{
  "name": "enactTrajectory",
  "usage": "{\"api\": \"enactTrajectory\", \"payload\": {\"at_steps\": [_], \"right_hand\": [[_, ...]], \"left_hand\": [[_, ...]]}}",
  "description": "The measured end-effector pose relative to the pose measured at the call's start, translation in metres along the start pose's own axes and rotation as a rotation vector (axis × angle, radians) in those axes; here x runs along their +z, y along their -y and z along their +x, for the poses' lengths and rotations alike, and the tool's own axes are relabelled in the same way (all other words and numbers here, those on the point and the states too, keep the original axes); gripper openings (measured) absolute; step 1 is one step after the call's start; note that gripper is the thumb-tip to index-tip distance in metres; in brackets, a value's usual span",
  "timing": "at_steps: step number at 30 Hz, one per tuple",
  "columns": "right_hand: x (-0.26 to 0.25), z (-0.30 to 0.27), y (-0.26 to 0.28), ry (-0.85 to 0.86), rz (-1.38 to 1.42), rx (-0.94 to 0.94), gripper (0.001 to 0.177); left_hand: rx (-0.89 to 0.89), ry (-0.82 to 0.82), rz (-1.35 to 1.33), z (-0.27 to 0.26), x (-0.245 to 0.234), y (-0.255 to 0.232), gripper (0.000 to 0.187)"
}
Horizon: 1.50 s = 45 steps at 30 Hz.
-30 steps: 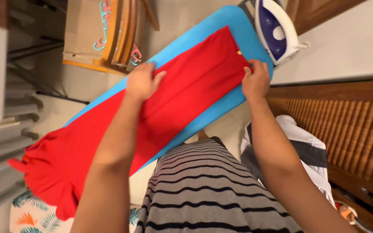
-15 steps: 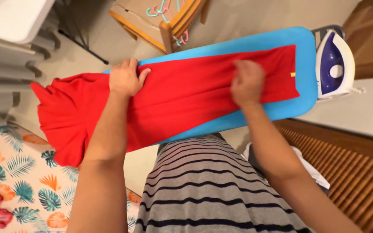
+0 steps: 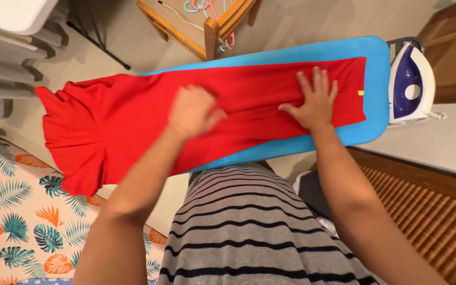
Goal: The recorder irons a pair of red trousers and then folds them on an ironing board.
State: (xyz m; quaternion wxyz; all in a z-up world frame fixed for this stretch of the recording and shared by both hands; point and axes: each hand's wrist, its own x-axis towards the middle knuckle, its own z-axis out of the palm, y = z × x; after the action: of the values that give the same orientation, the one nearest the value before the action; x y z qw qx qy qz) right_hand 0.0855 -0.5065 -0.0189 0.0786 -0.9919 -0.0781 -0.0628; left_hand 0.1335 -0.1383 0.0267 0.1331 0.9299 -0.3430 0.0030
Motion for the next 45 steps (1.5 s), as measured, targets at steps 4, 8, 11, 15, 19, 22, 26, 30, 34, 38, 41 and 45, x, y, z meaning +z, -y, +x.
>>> {"api": "enactTrajectory", "payload": {"at_steps": [4,8,11,15,19,22,26,30,34,38,41,45], "right_hand": [[-0.001,-0.027,-0.054,-0.221,-0.007,0.297,0.083],[-0.019,-0.028,-0.066,-0.249,0.054,0.675,0.068],[-0.003,-0.03,-0.086,-0.221,0.084,0.758,0.052],[0.005,-0.033,-0.121,-0.288,0.125,0.702,0.031],[0.006,-0.046,-0.148,-0.295,0.087,0.667,0.027],[0.003,-0.046,-0.152,-0.25,0.07,0.661,0.024],[0.013,-0.047,-0.164,-0.245,-0.012,0.725,0.023],[0.014,-0.046,-0.17,-0.225,-0.075,0.76,0.023],[0.003,-0.038,-0.156,-0.159,-0.124,0.8,0.028],[0.011,-0.032,-0.127,-0.376,-0.35,0.527,0.039],[0.001,-0.001,-0.041,-0.493,-0.163,0.172,0.036],[0.015,0.046,0.124,-0.36,0.314,-0.282,0.028]], "left_hand": [[0.285,-0.013,-0.169,-0.039,0.05,-0.075,0.041],[0.136,-0.003,-0.104,-0.068,0.081,-0.087,0.027],[0.117,0.036,-0.024,-0.078,0.084,-0.087,0.018],[0.258,0.214,-0.194,-0.076,0.059,-0.103,0.02],[0.226,0.243,-0.144,-0.083,0.084,-0.117,0.027],[0.164,0.308,-0.092,-0.081,0.078,-0.13,0.032],[0.153,0.249,-0.175,-0.082,0.07,-0.136,0.028],[0.126,0.095,-0.226,-0.076,0.049,-0.142,0.029],[0.003,-0.089,-0.452,-0.086,0.049,-0.096,0.032],[-0.301,-0.264,-0.23,-0.092,0.016,-0.006,0.018],[-0.45,-0.442,-0.129,-0.107,-0.007,0.069,0.016],[-0.592,-0.758,-0.269,-0.142,-0.039,0.088,0.011]]}}
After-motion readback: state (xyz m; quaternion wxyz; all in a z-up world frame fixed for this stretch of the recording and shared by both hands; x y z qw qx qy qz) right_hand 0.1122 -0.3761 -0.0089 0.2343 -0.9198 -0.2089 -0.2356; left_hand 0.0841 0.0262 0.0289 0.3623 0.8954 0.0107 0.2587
